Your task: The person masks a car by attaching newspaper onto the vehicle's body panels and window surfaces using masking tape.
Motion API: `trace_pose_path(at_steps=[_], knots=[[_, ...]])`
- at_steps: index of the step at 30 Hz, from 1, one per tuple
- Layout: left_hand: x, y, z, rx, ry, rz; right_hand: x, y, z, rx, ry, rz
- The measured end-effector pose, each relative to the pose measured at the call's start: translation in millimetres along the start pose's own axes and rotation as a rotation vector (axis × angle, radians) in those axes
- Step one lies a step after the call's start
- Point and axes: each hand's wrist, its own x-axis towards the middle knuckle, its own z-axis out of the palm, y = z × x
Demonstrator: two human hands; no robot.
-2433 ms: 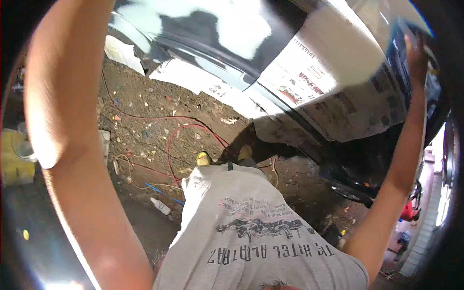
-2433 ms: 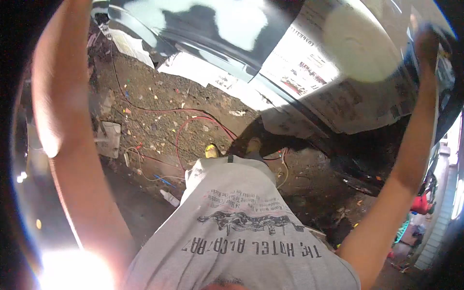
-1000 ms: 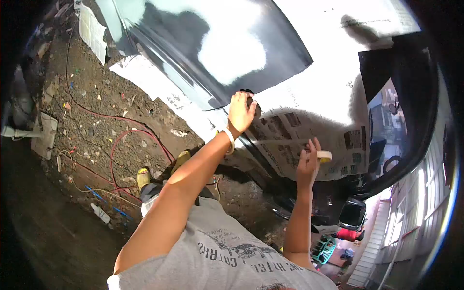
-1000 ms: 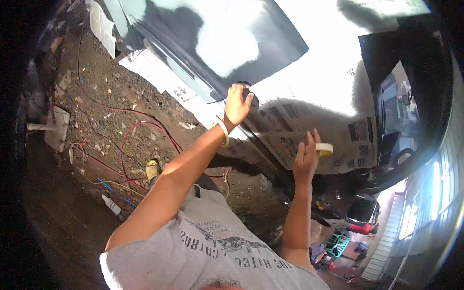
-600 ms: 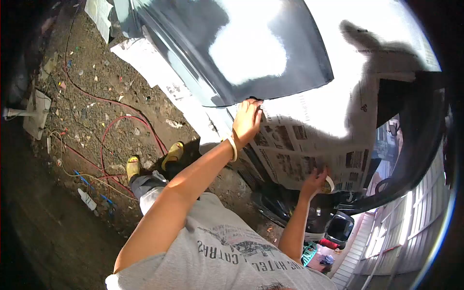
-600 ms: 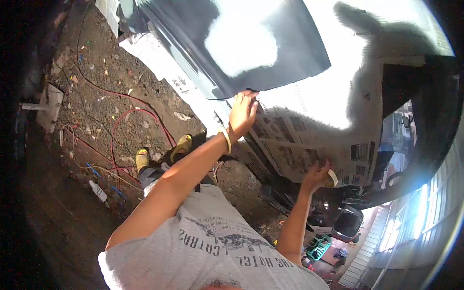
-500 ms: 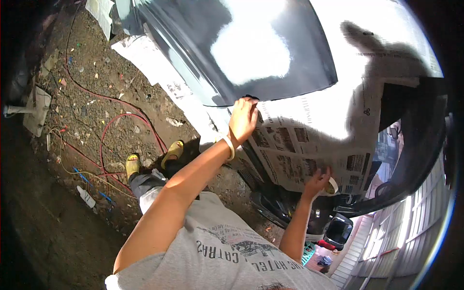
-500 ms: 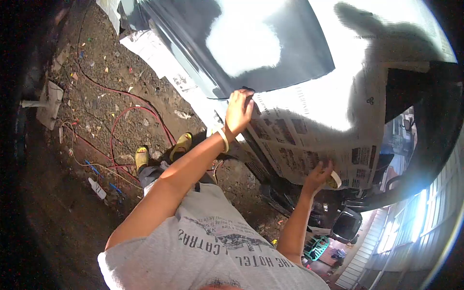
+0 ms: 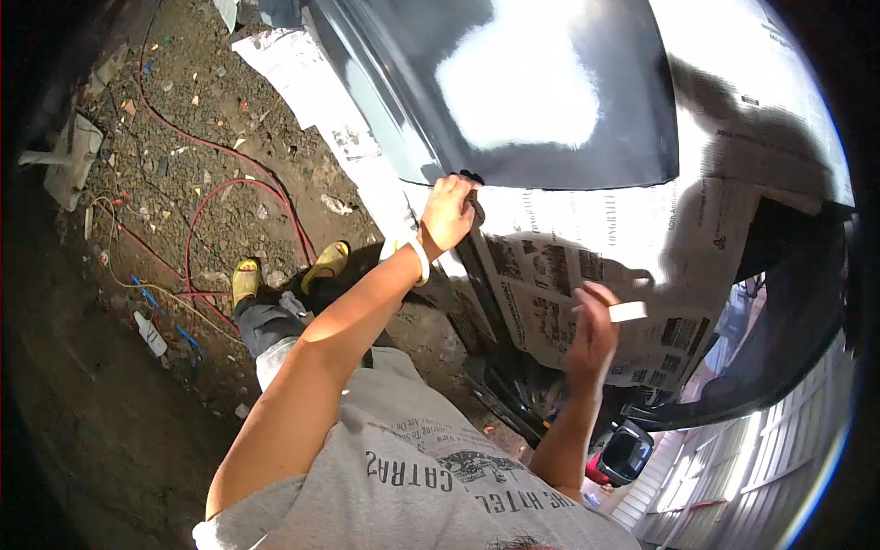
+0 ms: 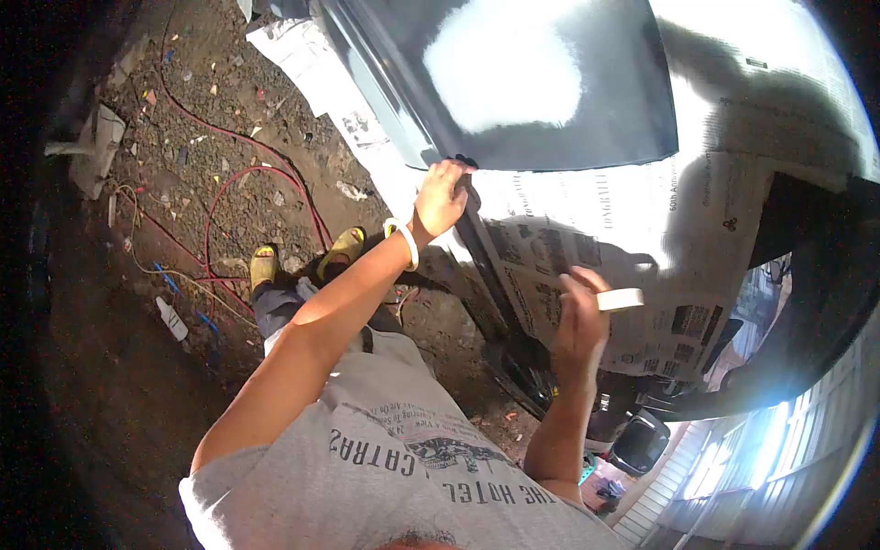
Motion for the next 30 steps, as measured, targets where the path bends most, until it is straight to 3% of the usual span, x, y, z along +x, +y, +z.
trace_pose_path(at_steps=[3, 8, 11, 16, 19, 22, 25, 29, 30], knots=[[-1.0, 1.2, 0.4, 0.004, -0.034, 0.021, -10.7, -6.5, 15.0, 0.152, -0.109, 0.172], [6.4, -6.5, 3.7, 0.108, -0.054, 0.09, -19.9, 2.4, 22.2, 0.081, -0.214, 0.117], [8.6, 7.9, -0.1, -0.019, -0.092, 0.012, -24.6, 5.7, 26.9, 0.116, -0.235, 0.14], [9.8, 35.6, 1.6, -0.109, 0.03, 0.115, -30.4, 8.3, 34.5, 0.124, -0.275, 0.175], [17.9, 40.1, 3.2, -0.132, 0.008, 0.077, -33.7, 12.9, 37.6, 0.128, -0.257, 0.13], [24.5, 39.0, 3.2, -0.112, -0.001, 0.105, -31.5, 8.6, 34.2, 0.114, -0.373, 0.292], [24.9, 40.2, 6.5, -0.115, 0.023, 0.088, -20.5, 10.4, 39.0, 0.131, -0.317, 0.362], [22.3, 43.1, 9.9, -0.113, 0.026, 0.038, 38.5, -0.9, 33.9, -0.091, -0.221, -0.005], [22.3, 42.4, 11.7, -0.111, 0.028, 0.031, 56.1, -2.6, 35.0, -0.157, -0.244, 0.029]])
